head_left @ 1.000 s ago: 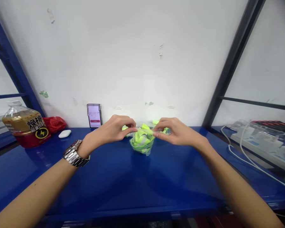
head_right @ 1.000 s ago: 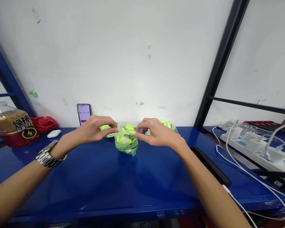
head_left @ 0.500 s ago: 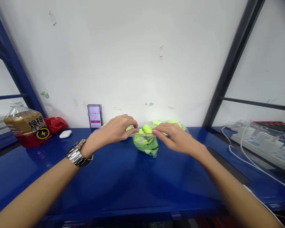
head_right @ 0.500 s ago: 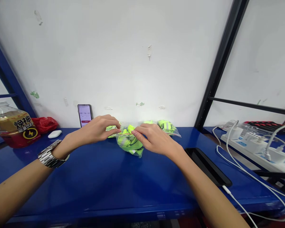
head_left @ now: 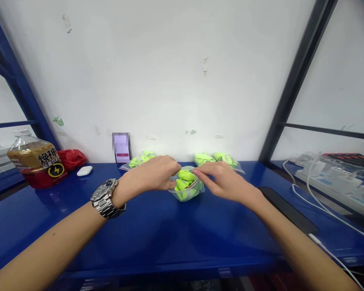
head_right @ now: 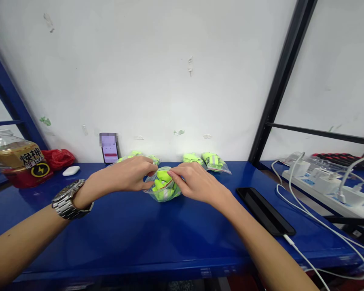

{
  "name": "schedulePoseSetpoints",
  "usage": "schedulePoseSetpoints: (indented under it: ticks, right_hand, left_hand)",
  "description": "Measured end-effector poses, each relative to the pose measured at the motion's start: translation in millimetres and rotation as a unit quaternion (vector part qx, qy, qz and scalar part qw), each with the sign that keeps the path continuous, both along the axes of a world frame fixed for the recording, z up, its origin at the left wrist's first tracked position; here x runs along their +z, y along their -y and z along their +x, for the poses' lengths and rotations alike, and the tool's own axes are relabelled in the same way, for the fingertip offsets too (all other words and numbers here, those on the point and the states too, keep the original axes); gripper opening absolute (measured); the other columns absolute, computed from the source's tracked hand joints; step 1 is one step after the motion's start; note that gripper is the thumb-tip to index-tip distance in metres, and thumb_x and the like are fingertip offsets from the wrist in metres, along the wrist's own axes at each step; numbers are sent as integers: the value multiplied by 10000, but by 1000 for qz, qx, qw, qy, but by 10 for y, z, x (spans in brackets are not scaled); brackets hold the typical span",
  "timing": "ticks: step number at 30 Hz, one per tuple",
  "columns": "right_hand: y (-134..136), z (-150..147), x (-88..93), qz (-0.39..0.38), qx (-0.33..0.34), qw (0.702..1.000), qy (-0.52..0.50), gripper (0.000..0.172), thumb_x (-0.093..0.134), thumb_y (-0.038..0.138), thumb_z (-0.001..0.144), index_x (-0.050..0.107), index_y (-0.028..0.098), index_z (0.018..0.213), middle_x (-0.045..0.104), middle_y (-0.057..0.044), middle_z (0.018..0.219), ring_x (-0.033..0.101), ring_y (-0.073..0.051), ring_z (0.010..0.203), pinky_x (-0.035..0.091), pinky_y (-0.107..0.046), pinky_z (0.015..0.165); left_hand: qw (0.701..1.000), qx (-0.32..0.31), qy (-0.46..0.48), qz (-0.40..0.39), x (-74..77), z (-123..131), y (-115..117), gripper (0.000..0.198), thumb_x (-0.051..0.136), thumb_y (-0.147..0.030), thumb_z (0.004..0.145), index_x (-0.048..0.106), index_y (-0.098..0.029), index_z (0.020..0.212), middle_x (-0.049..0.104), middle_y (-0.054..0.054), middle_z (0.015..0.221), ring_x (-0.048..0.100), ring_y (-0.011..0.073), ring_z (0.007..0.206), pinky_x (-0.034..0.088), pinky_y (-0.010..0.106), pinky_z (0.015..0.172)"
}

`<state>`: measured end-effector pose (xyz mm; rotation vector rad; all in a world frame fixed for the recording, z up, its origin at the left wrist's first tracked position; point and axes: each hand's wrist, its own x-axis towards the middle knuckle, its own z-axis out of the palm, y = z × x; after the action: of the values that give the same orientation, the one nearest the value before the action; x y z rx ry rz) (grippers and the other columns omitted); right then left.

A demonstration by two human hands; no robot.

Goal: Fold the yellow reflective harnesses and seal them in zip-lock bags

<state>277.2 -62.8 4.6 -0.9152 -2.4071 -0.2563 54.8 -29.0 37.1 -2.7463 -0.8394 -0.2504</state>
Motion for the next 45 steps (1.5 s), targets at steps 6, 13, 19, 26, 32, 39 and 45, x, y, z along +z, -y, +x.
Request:
schedulePoseSetpoints:
  ticks: [6, 13, 19, 26, 32, 39, 45]
  right_hand:
    - [6, -11, -43, 23, -49, 998, -17, 351, 392, 260, 966, 535, 179, 656, 519, -9, 572, 450, -124, 529, 285, -279, 554]
    - [19, 84, -51, -8, -16, 997, -80, 253, 447, 319, 958, 649, 177, 901, 673, -42, 759, 606, -157, 679, 415, -279, 635]
    - [-64, 141, -8, -26, 54, 995, -82, 274, 657, 430, 831, 677, 188, 958, 689, -56, 851, 633, -173, 751, 478, -296, 683]
    - [-163, 170, 16, 16, -17, 995, -93, 148, 568, 275, 890, 667, 183, 830, 638, -53, 820, 562, -128, 620, 413, -257, 561]
    - [-194, 80, 31, -13, -10, 988, -155, 101, 570, 259, 886, 614, 183, 837, 626, -33, 793, 567, -125, 613, 441, -262, 579]
    - [-205, 128, 3, -92, 52, 969, -223, 121, 562, 285, 894, 613, 185, 850, 630, -35, 809, 614, -136, 643, 508, -270, 595]
    - [-195, 211, 21, -121, 66, 965, -222, 90, 568, 262, 877, 612, 185, 868, 643, -35, 829, 618, -145, 687, 512, -280, 632]
  left_hand:
    - [995, 48, 5, 83, -25, 20, -12, 147, 469, -117, 788, 481, -177, 655, 503, 24, 597, 444, 137, 503, 263, 289, 505]
    - [957, 72, 277, 39, -107, -28, -131, 68, 446, -180, 839, 445, -189, 771, 508, -24, 608, 470, 111, 519, 352, 234, 510]
    - [979, -45, 194, -52, -18, -226, -128, 246, 363, -168, 901, 582, -184, 1014, 501, 104, 1181, 530, 62, 574, 473, 252, 590]
    - [980, -54, 131, -143, 153, -363, -46, 262, 561, -424, 869, 666, -255, 1039, 548, 58, 1093, 606, 128, 755, 508, 255, 697]
    - [979, -59, 121, -151, 165, -398, -37, 252, 487, -396, 927, 656, -210, 924, 547, 61, 1031, 584, 130, 778, 485, 252, 703]
    - [983, -40, 120, -130, 41, -397, -107, 309, 434, -429, 945, 603, -260, 1141, 507, 74, 1091, 579, 154, 823, 492, 294, 743]
    - [976, -26, 133, -172, -45, -350, -240, 269, 451, -421, 939, 621, -240, 1044, 509, 63, 1088, 575, 147, 826, 482, 289, 742]
